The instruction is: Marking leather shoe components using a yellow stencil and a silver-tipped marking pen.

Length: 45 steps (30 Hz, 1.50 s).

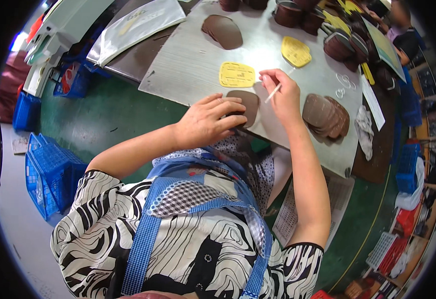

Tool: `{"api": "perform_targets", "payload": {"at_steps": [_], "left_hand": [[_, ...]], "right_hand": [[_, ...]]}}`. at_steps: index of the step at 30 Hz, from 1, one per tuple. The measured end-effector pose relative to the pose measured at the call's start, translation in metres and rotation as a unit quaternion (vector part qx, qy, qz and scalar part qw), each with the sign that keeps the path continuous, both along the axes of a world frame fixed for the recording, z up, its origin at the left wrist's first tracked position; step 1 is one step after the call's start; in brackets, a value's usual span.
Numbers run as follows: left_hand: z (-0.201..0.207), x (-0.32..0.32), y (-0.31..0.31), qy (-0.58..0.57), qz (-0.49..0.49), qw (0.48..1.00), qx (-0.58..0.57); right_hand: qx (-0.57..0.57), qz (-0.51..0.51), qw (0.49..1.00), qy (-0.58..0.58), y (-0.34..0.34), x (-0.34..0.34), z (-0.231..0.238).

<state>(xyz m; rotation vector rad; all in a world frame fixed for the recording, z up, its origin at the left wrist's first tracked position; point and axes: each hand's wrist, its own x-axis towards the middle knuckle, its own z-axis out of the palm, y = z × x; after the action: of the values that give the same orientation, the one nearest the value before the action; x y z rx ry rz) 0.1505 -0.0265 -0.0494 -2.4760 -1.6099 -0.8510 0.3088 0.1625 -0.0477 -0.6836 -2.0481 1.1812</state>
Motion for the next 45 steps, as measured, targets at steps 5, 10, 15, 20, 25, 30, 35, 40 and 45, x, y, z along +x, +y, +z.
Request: {"api": "perform_targets", "payload": {"at_steps": [5,10,15,20,25,30,35,40,45], "left_hand": [[0.012,-0.027,-0.004,-0.051,0.038,0.998,0.027],[0.024,-0.171,0.024,-0.152,0.302,0.941,0.025],[0.018,-0.259,0.046,-0.021,0.351,0.928,-0.127],[0.041,-0.245,0.036,0.008,0.314,0.935,-0.166],[0.057,-0.187,0.023,-0.352,0.149,0.906,-0.184],[0.055,-0.108,0.055,-0.472,0.007,0.846,-0.249],[0.048,-0.092,0.074,-0.215,0.046,0.957,-0.190],[0.052,-0.082,0.073,-0.049,0.053,0.988,-0.134],[0.049,-0.078,0.079,-0.054,0.063,0.986,-0.142]], "right_hand": [[-0.007,-0.020,0.999,-0.031,-0.003,0.006,0.000],[0.000,-0.031,0.999,-0.043,-0.007,0.008,0.002],[0.014,-0.034,0.998,-0.052,-0.010,0.011,0.008],[0.004,-0.033,0.998,-0.056,-0.014,0.011,0.012],[-0.074,-0.025,0.996,-0.031,-0.019,0.008,0.021],[0.158,0.027,0.982,-0.103,-0.018,-0.004,0.040],[0.295,0.075,0.950,-0.074,-0.024,-0.019,0.031],[0.332,0.073,0.935,-0.100,-0.024,-0.018,0.024],[0.323,0.070,0.940,-0.089,-0.024,-0.018,0.021]]}}
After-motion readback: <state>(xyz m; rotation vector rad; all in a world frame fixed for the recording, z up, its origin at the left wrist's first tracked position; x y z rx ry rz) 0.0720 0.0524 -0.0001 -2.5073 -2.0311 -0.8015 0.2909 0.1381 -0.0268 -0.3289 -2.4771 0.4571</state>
